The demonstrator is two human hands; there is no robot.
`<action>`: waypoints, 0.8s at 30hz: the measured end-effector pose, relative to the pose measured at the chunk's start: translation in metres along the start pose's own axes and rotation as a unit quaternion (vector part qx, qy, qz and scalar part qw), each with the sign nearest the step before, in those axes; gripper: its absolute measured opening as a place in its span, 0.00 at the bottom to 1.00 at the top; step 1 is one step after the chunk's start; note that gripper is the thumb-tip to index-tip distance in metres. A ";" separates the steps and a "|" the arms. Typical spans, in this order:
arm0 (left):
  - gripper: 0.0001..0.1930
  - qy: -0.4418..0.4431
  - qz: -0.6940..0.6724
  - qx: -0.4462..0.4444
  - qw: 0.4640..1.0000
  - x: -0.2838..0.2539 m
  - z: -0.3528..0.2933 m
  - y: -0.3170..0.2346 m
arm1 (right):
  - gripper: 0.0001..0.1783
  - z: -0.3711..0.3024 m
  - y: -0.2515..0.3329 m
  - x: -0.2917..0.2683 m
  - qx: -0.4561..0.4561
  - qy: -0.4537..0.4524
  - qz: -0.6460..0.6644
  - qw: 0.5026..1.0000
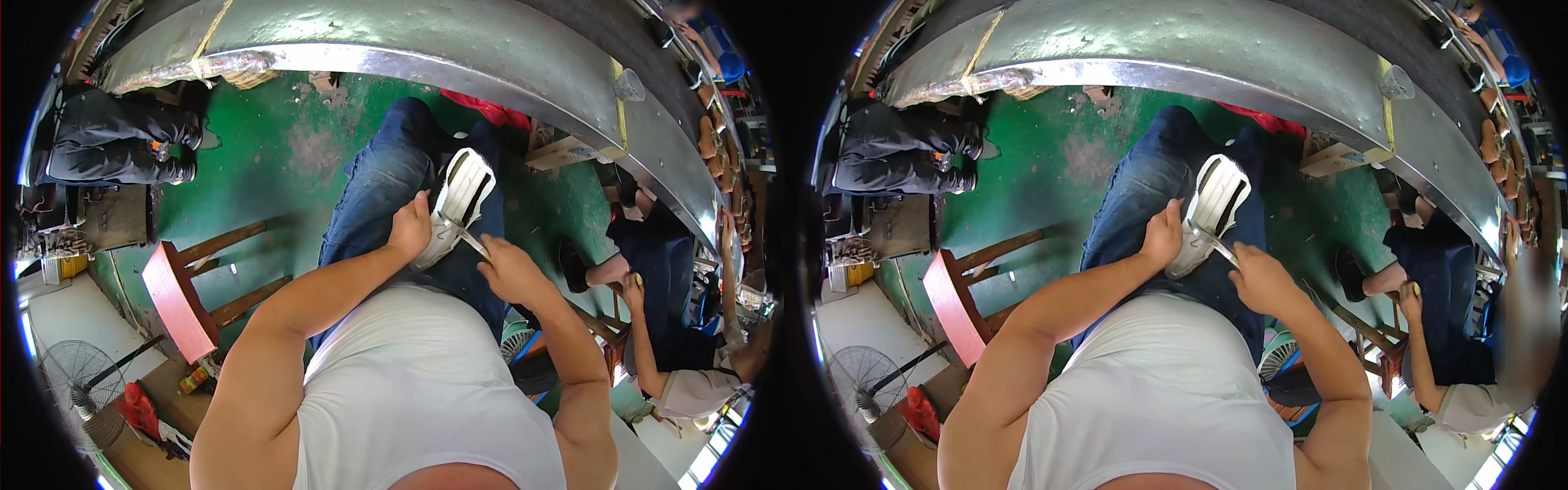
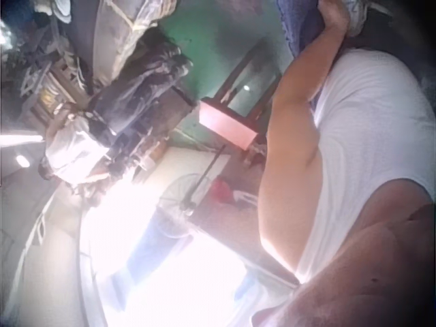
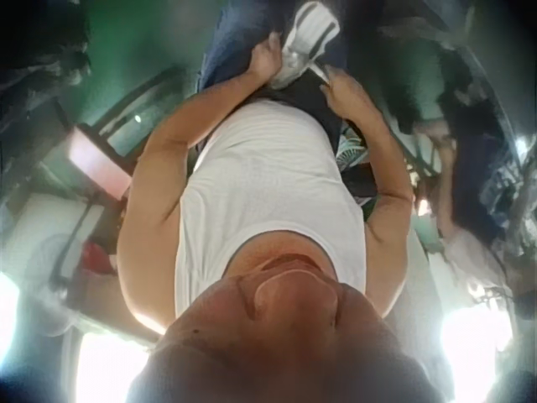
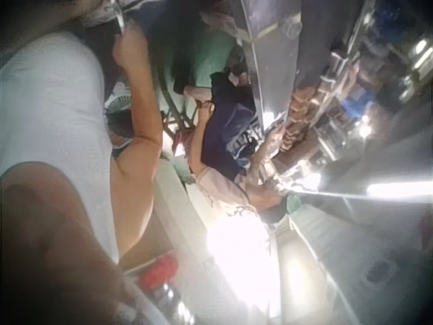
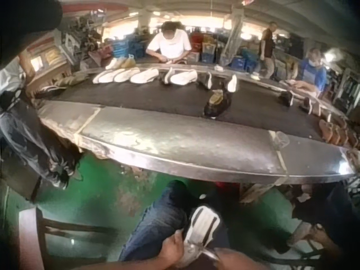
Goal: Using pincers to pull and secure shoe material over a last on a production line.
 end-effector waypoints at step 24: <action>0.31 0.289 0.369 0.169 0.867 0.002 -0.006 -0.086 | 0.19 0.063 -0.055 -0.031 0.058 -0.096 0.010 0.994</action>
Point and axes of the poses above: each hand's wrist, its own z-axis towards the middle knuckle, its own x-axis out of the palm, y = z × x, the point moved 8 cm from there along z, towards the middle knuckle, and after that the axes turned 11 degrees about z, right-handed, at the moved point
